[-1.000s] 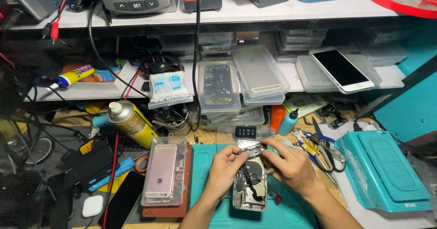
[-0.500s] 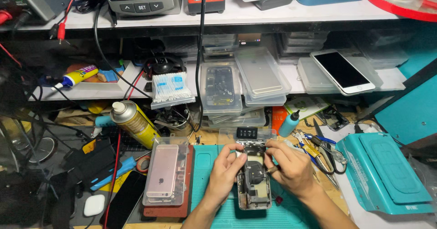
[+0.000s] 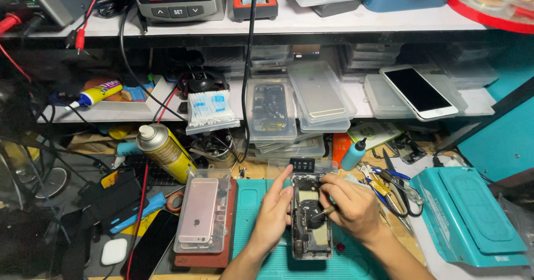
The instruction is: The person disassembles a smartphone at a repair bench, prying the back cover off the phone body and using a screwdriver and tweezers to remove internal components, placing small parts and screws on the work mat as they work through the phone.
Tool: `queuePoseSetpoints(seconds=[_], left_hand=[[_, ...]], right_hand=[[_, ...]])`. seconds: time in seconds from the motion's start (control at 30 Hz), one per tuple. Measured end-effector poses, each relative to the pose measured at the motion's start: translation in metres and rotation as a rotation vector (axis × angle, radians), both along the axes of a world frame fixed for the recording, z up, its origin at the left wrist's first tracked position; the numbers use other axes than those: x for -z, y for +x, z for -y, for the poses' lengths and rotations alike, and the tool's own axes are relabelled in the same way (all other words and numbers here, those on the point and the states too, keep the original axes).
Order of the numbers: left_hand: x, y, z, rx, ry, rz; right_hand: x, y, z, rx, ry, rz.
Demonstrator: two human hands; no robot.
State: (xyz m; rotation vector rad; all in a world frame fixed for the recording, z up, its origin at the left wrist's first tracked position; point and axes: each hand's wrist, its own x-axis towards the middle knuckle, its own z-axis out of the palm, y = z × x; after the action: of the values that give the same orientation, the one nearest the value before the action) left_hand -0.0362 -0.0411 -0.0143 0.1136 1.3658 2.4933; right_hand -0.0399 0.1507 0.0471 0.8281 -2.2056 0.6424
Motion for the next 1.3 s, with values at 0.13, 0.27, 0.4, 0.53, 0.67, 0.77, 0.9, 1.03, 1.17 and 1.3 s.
queuePoseSetpoints(seconds=[0.13,0.27,0.4,0.53,0.67,0.77,0.9,1.03,1.17,1.3], left_hand=[[0.001,0.001,0.0,0.016,-0.04,0.007],[-0.003,0.001,0.0,0.022,-0.018,0.0],[-0.007,0.001,0.0,0.025,-0.062,0.026],[-0.008,0.001,-0.001,0.025,-0.049,0.021],[-0.008,0.001,-0.001,0.03,-0.013,0.05],[-0.007,0.0,-0.002,0.011,-0.037,0.062],[-0.001,-0.002,-0.005,-0.027,-0.107,-0.032],[0.011,-0.011,-0.012,-0.073,-0.09,-0.094],[0.018,-0.011,-0.013,-0.134,-0.181,-0.156],[0.016,-0.009,-0.015,-0.134,-0.171,-0.127]], right_hand=[[-0.002,0.0,-0.001,-0.01,0.012,0.004],[-0.002,0.0,-0.001,0.0,0.028,-0.011],[-0.001,0.0,-0.001,0.008,0.038,-0.01],[0.002,0.001,-0.002,0.019,0.067,-0.01],[0.004,0.002,-0.005,0.016,0.129,-0.031],[0.006,0.003,-0.007,0.022,0.172,-0.019],[0.008,0.003,-0.007,0.007,0.191,0.01],[0.006,0.004,-0.007,-0.016,0.223,0.034],[0.003,0.006,-0.006,-0.025,0.241,0.061],[0.003,0.007,-0.008,-0.047,0.207,0.075]])
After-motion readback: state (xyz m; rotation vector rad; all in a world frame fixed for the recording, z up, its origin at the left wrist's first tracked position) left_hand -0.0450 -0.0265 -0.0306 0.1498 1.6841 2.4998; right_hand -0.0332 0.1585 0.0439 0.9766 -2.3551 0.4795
